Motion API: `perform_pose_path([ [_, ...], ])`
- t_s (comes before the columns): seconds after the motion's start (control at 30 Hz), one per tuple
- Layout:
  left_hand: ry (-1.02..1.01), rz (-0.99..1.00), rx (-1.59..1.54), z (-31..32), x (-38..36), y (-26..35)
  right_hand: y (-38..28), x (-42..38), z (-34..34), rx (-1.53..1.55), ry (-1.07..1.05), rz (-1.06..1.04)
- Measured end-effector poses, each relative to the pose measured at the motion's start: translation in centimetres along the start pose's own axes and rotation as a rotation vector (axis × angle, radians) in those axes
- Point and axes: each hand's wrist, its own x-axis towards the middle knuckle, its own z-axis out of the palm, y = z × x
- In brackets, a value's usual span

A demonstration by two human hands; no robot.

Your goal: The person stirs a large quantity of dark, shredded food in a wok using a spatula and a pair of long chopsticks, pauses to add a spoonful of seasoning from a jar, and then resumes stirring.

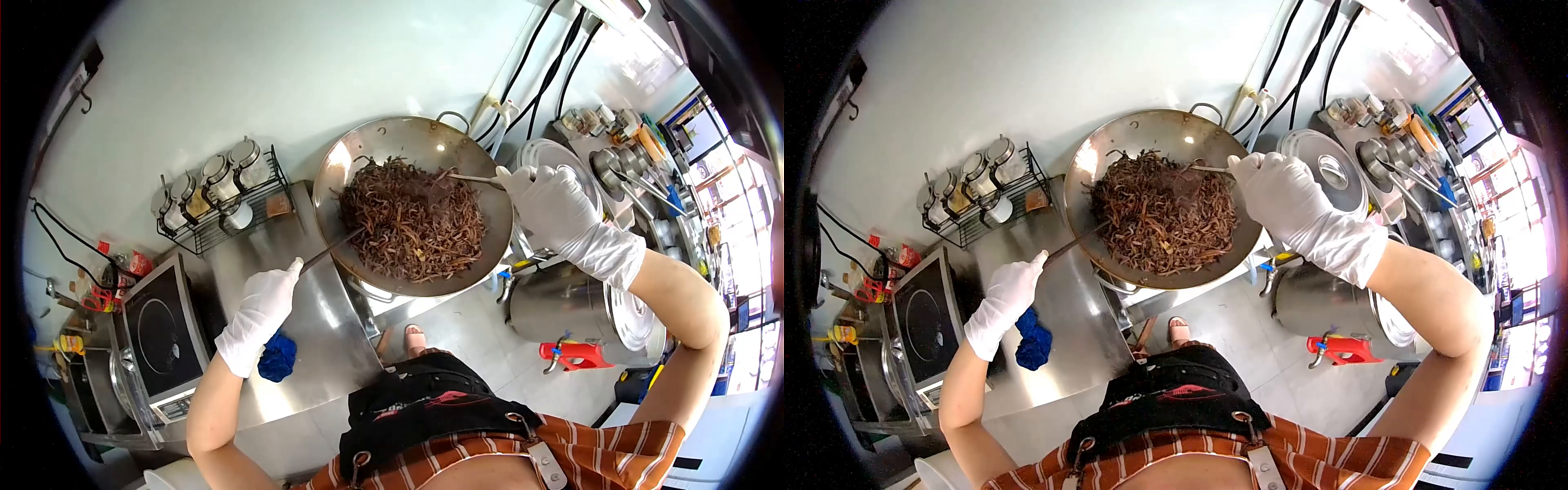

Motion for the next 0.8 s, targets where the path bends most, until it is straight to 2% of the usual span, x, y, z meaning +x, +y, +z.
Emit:
perform_pose_path([
  [0.1,-0.011,-0.03,-0.017,0.1,0.1,0.3,0.1,0.2,0.4,0.188,0.018,0.088],
  [0.17,-0.027,-0.048,-0.014,-0.2,0.3,0.4,0.9,0.0,-0.1,0.117,0.064,0.055],
  [0.3,-0.044,-0.038,0.028,-0.5,0.5,0.6,2.2,-0.1,0.4,0.109,-0.081,0.182],
  [0.37,-0.039,-0.043,0.018,-0.6,0.6,0.6,4.5,-0.4,1.8,0.586,-0.152,0.173],
  [0.4,-0.041,-0.042,0.03,-0.6,0.6,0.7,5.5,0.2,2.1,0.664,-0.344,0.213],
  [0.43,-0.044,-0.044,0.042,-0.6,0.6,0.6,6.1,0.5,2.3,0.665,-0.346,0.211],
  [0.5,-0.042,-0.044,0.04,-0.4,0.6,0.5,6.9,1.1,2.2,0.634,-0.446,0.289],
  [0.53,-0.037,-0.041,0.041,-0.3,0.6,0.4,7.6,1.8,1.8,0.625,-0.584,0.285],
  [0.57,-0.04,-0.041,0.039,-0.5,0.6,0.5,8.0,2.4,2.4,0.626,-0.587,0.283],
  [0.63,-0.042,-0.05,0.041,-1.0,0.6,0.8,8.4,3.4,3.7,0.587,-0.844,0.257],
  [0.67,-0.044,-0.05,0.041,-0.9,0.6,0.8,8.4,4.2,1.1,0.574,-0.934,0.236],
  [0.8,-0.059,-0.071,0.054,-1.2,0.5,0.8,8.7,5.4,3.5,0.63,-1.068,0.228],
])
